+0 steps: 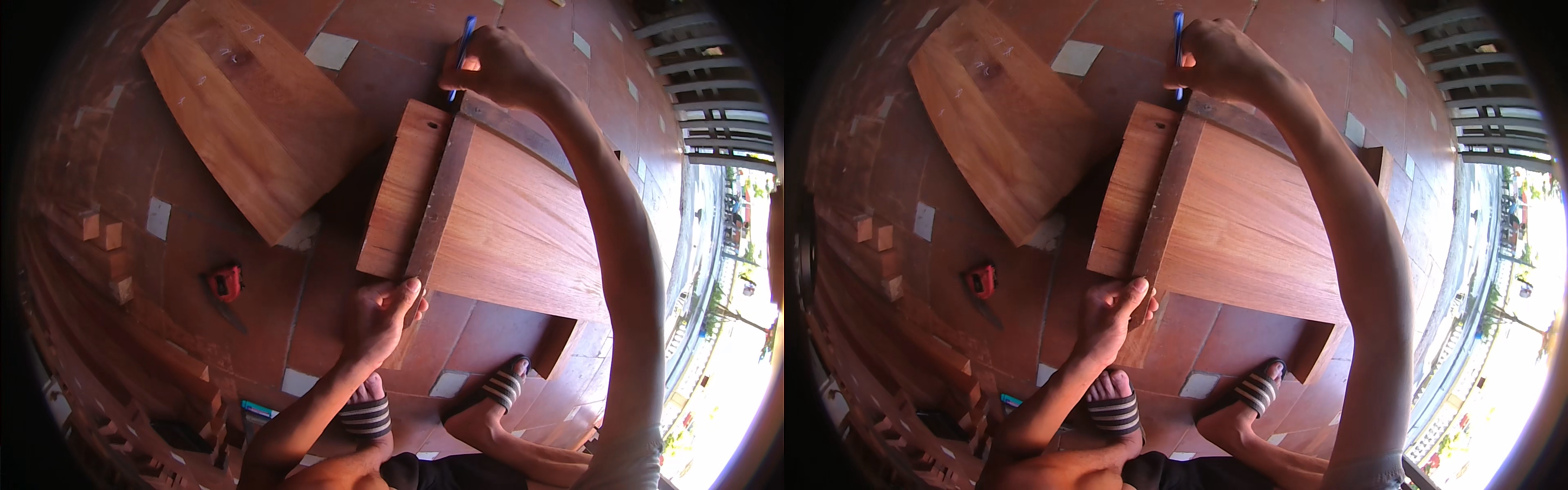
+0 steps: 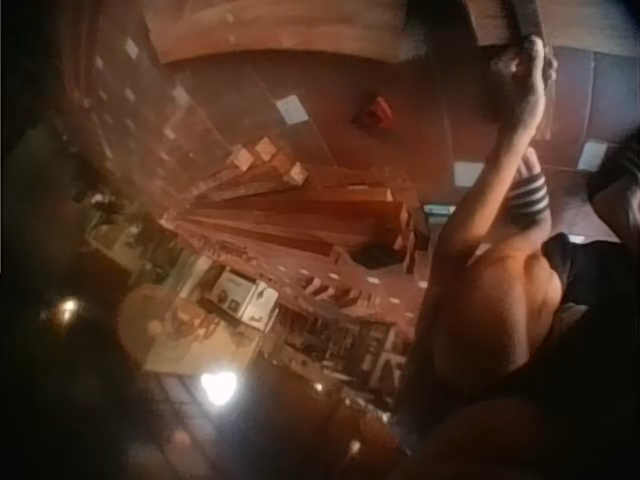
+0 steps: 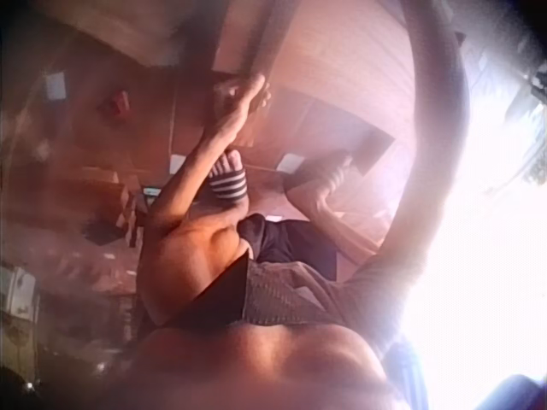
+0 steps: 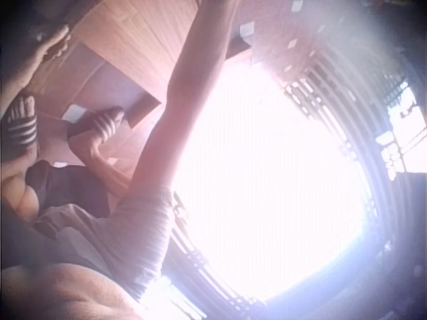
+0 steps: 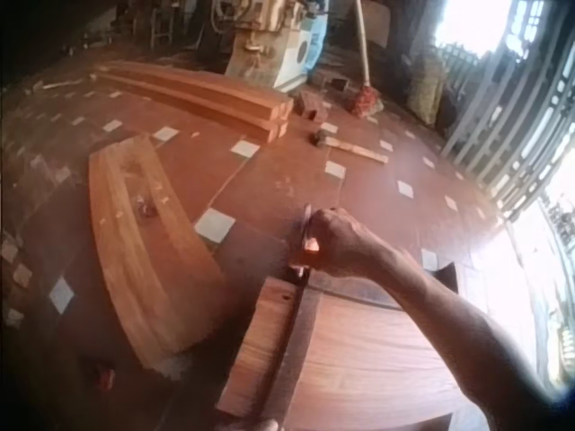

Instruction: The person measures and marks a wooden plank using a tape measure, pencil, and square. They repeatedly measure lengths, mark points, and draw lines to prepare the wood for cutting.

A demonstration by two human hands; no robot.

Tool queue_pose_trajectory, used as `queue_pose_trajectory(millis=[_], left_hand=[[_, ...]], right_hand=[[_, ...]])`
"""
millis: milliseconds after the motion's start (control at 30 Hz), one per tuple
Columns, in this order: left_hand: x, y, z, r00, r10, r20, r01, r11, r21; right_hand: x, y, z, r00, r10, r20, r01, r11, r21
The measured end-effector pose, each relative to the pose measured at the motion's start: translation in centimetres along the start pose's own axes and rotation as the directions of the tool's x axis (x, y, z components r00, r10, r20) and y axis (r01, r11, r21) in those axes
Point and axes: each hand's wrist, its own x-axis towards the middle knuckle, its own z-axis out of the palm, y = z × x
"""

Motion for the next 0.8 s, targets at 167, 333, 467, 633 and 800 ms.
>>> queue_pose_trajectory(millis=[167,333,467,633,800], left_hand=[[-0.2,0.0,-0.3,1.000,-0.014,-0.014,0.014,1.000,-0.013],[0.2,-0.8,-0.3,1.000,0.010,0.016,-0.009,0.999,-0.047],[0.2,-0.9,-0.3,0.997,0.067,0.042,-0.064,0.996,-0.067],[0.2,-0.9,-0.5,0.996,0.071,0.049,-0.068,0.996,-0.062],[0.1,-0.5,-0.2,1.000,0.016,0.002,-0.016,1.000,-0.023]], right_hand=[[-5.6,-7.1,1.1,0.986,-0.149,0.077,0.124,0.956,0.267],[-9.9,-11.5,4.6,0.945,-0.197,0.261,0.064,0.894,0.442],[-10.8,-12.1,5.1,0.926,-0.217,0.309,0.055,0.887,0.458],[-10.8,-12.0,5.6,0.922,-0.256,0.292,0.096,0.879,0.468],[-8.9,-10.9,4.2,0.908,-0.216,0.359,0.062,0.917,0.394]])
